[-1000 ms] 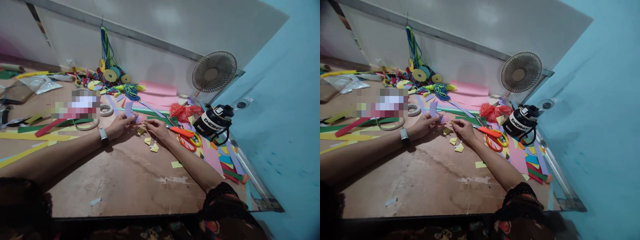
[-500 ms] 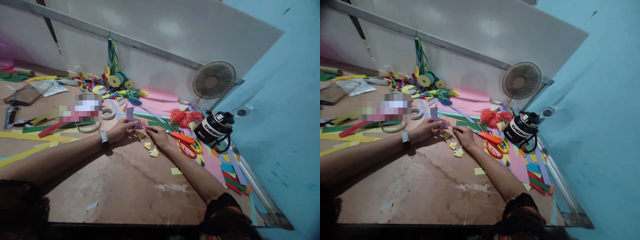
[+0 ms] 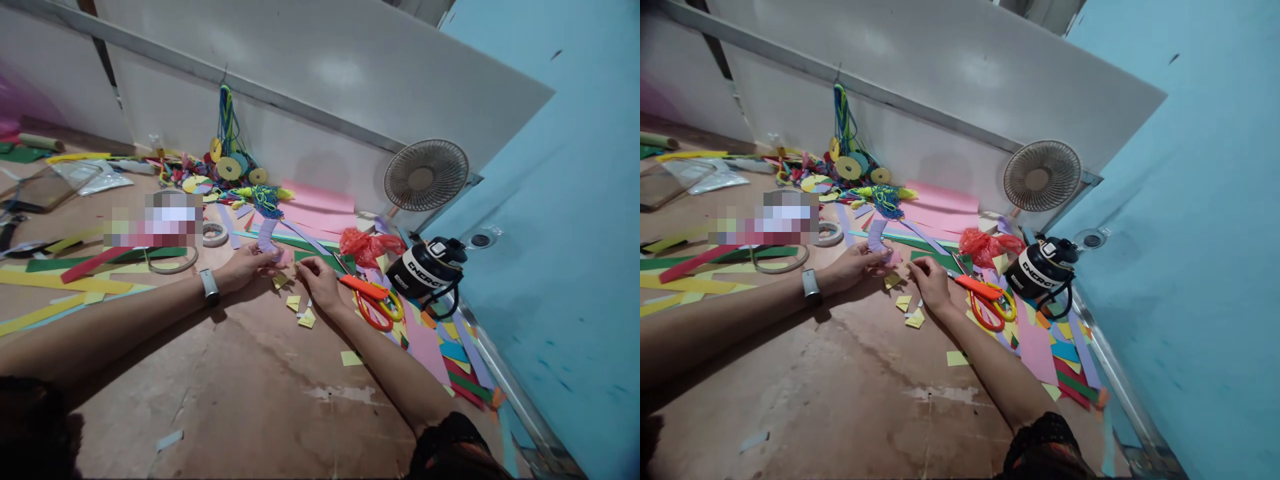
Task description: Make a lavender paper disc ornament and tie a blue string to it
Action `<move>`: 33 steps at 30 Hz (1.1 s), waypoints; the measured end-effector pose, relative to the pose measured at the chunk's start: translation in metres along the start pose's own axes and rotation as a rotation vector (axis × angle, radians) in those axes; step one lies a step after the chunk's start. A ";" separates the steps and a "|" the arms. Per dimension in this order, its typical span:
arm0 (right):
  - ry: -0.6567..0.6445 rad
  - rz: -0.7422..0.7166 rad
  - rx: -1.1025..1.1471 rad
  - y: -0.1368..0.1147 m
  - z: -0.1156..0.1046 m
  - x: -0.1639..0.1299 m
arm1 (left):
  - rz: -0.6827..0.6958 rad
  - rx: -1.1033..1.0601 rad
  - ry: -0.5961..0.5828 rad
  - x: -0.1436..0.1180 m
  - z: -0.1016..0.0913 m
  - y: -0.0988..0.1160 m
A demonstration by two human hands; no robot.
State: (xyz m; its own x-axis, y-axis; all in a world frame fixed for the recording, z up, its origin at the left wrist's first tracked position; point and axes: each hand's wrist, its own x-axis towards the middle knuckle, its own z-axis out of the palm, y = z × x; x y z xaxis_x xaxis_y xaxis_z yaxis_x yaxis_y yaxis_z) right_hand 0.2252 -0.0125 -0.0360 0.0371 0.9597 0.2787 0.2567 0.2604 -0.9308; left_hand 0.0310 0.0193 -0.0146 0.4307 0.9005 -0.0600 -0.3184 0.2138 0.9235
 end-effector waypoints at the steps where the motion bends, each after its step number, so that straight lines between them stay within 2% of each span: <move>1: 0.022 0.047 0.115 0.001 0.001 0.001 | 0.009 0.005 -0.017 0.001 -0.001 -0.001; 4: 0.081 0.165 0.385 0.002 0.003 0.003 | 0.027 0.020 -0.049 0.002 -0.003 -0.006; 6: 0.087 0.181 0.434 0.001 0.004 0.003 | 0.029 0.028 -0.054 0.002 -0.004 -0.007; 18: 0.071 -0.225 0.021 -0.004 0.001 -0.006 | -0.059 -0.008 -0.066 -0.001 0.003 0.001; 33: 0.057 -0.281 -0.011 -0.001 0.001 -0.006 | -0.058 0.044 -0.052 -0.002 0.003 0.001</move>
State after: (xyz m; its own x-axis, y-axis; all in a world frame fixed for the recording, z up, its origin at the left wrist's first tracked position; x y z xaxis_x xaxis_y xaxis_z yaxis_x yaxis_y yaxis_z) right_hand 0.2236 -0.0184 -0.0367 0.0178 0.8425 0.5384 0.2748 0.5136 -0.8128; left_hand 0.0322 0.0169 -0.0123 0.4913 0.8657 -0.0953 -0.2545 0.2474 0.9349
